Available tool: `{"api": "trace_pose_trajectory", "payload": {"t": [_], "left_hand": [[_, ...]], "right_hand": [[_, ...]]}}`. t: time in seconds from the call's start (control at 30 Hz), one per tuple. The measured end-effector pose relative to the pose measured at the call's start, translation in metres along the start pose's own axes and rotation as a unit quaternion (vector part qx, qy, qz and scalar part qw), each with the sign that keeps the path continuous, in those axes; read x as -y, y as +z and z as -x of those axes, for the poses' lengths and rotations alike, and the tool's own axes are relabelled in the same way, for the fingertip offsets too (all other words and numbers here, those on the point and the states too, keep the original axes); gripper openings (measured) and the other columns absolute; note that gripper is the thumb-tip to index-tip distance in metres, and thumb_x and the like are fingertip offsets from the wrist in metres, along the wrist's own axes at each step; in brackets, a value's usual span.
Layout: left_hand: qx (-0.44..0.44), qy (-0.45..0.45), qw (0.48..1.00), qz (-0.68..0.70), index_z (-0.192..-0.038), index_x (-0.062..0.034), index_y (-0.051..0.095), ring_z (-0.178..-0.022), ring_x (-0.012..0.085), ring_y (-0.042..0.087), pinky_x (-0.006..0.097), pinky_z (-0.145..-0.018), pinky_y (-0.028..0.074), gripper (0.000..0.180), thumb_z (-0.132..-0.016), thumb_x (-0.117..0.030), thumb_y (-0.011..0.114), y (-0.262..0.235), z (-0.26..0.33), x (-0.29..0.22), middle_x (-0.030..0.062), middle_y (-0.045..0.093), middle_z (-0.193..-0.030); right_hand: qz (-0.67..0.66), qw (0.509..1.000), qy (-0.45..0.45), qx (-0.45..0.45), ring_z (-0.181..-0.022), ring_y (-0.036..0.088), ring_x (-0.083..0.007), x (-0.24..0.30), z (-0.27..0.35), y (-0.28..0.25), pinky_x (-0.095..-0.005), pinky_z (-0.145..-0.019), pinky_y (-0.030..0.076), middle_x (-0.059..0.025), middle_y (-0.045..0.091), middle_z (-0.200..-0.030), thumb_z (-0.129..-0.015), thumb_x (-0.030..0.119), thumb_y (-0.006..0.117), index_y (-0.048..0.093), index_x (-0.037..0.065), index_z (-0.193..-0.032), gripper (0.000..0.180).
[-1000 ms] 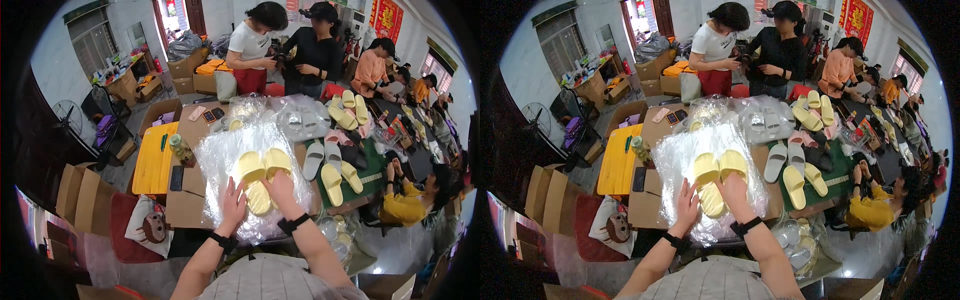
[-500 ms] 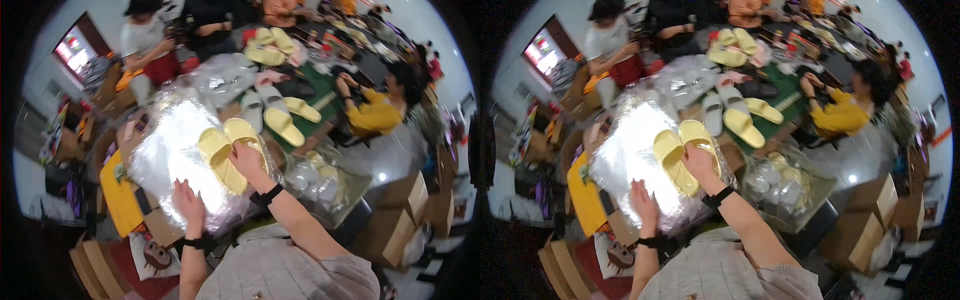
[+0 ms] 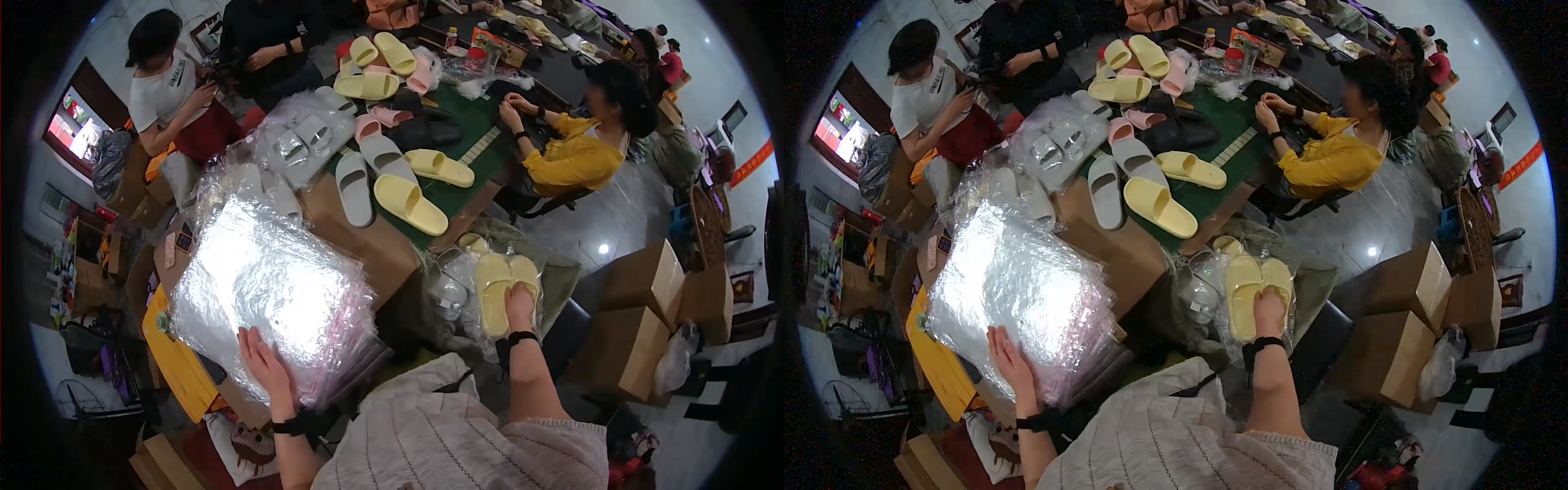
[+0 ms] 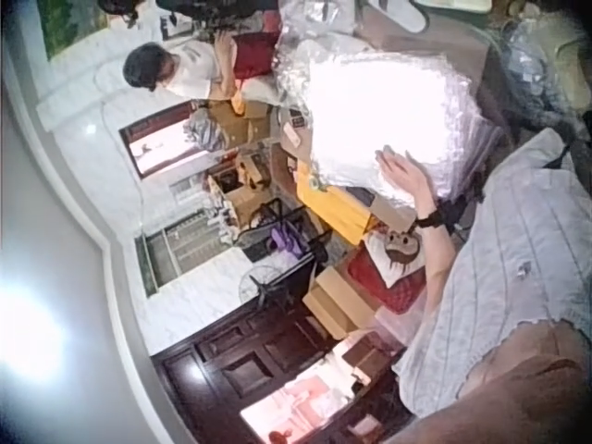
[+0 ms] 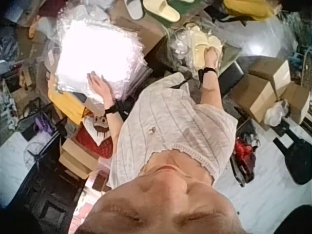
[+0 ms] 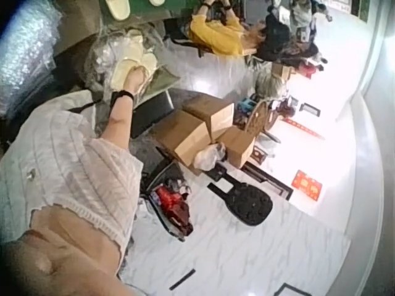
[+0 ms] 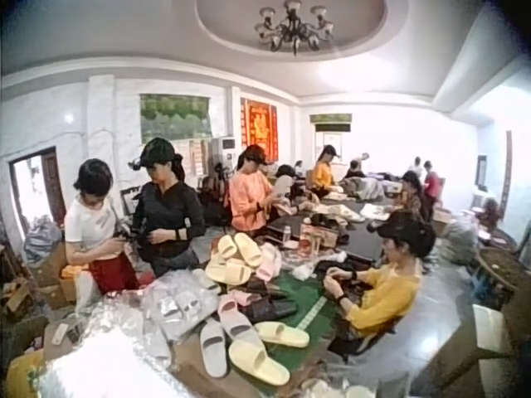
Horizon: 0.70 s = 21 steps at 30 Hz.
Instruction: The recorder is packing various pairs of slides/sandals into plastic bags at a manufacturing workstation.
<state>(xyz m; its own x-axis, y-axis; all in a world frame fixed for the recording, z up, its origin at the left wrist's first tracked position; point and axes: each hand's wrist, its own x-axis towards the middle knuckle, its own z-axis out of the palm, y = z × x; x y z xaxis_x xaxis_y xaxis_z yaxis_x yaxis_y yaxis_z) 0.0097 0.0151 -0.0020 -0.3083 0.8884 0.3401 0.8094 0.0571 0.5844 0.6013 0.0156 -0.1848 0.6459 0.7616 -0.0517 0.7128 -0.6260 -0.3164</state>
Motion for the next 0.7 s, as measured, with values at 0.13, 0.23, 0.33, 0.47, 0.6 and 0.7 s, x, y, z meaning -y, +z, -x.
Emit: {"api": "trace_pose_trajectory", "payload": {"t": [0.13,0.23,0.33,0.47,0.6,0.7], "left_hand": [[-0.005,-0.021,1.0,0.009,-0.134,0.0019,0.057,-0.142,0.0386,0.037,0.045,-0.116,0.029,0.04,-0.105,-0.022,0.042,0.002,-0.003,-0.007,0.0225,0.041,-0.153],[-0.019,-0.042,0.999,-0.009,-0.134,0.0012,0.057,-0.142,0.038,0.037,0.045,-0.117,0.029,0.04,-0.105,-0.022,0.043,-0.01,0.004,-0.007,0.0219,0.042,-0.153],[-0.007,-0.038,0.999,0.013,-0.134,0.001,0.057,-0.143,0.0375,0.036,0.045,-0.117,0.029,0.04,-0.104,-0.021,0.044,0.01,-0.006,-0.02,0.0215,0.042,-0.153],[-0.026,-0.045,0.999,-0.013,-0.135,0.0004,0.057,-0.143,0.0374,0.036,0.046,-0.117,0.028,0.04,-0.104,-0.021,0.044,-0.006,0.004,-0.011,0.0215,0.043,-0.153],[-0.014,-0.044,0.999,0.006,-0.134,0.0005,0.058,-0.143,0.0375,0.037,0.046,-0.117,0.029,0.04,-0.102,-0.019,0.044,0.007,-0.004,-0.018,0.0215,0.043,-0.152],[-0.029,-0.06,0.998,0.014,-0.133,0.0007,0.059,-0.142,0.038,0.038,0.046,-0.117,0.029,0.039,-0.1,-0.017,0.046,0.001,0.0,-0.013,0.022,0.044,-0.152]], "right_hand": [[0.059,0.996,0.011,0.073,-0.102,0.067,-0.0409,-0.008,-0.01,0.022,-0.0483,-0.089,0.053,-0.0267,0.07,-0.105,-0.084,0.05,0.07,0.066,-0.005,-0.111,0.061],[-0.053,0.957,0.076,0.276,-0.13,0.05,-0.0412,0.03,-0.001,0.024,-0.0429,-0.109,0.042,-0.0325,0.047,-0.143,-0.07,0.046,0.085,0.024,-0.01,-0.15,0.116],[-0.155,0.945,0.108,0.267,-0.139,0.042,-0.0382,-0.029,-0.016,0.061,-0.0418,-0.112,0.038,-0.0312,0.035,-0.153,-0.072,0.038,0.086,0.002,-0.009,-0.155,0.127],[0.186,0.906,0.031,0.38,-0.123,0.06,-0.0347,0.05,-0.036,0.005,-0.04,-0.103,0.047,-0.0217,0.063,-0.132,-0.082,0.039,0.075,0.059,0.004,-0.137,0.067],[0.264,0.93,-0.011,0.257,-0.116,0.066,-0.0314,0.059,-0.082,0.022,-0.0387,-0.098,0.051,-0.0159,0.072,-0.117,-0.086,0.034,0.068,0.077,0.01,-0.107,0.033],[0.155,0.957,-0.068,0.235,-0.112,0.066,-0.0324,0.153,-0.09,0.003,-0.04,-0.094,0.053,-0.0163,0.07,-0.118,-0.086,0.031,0.07,0.072,0.007,-0.113,0.036]]}}
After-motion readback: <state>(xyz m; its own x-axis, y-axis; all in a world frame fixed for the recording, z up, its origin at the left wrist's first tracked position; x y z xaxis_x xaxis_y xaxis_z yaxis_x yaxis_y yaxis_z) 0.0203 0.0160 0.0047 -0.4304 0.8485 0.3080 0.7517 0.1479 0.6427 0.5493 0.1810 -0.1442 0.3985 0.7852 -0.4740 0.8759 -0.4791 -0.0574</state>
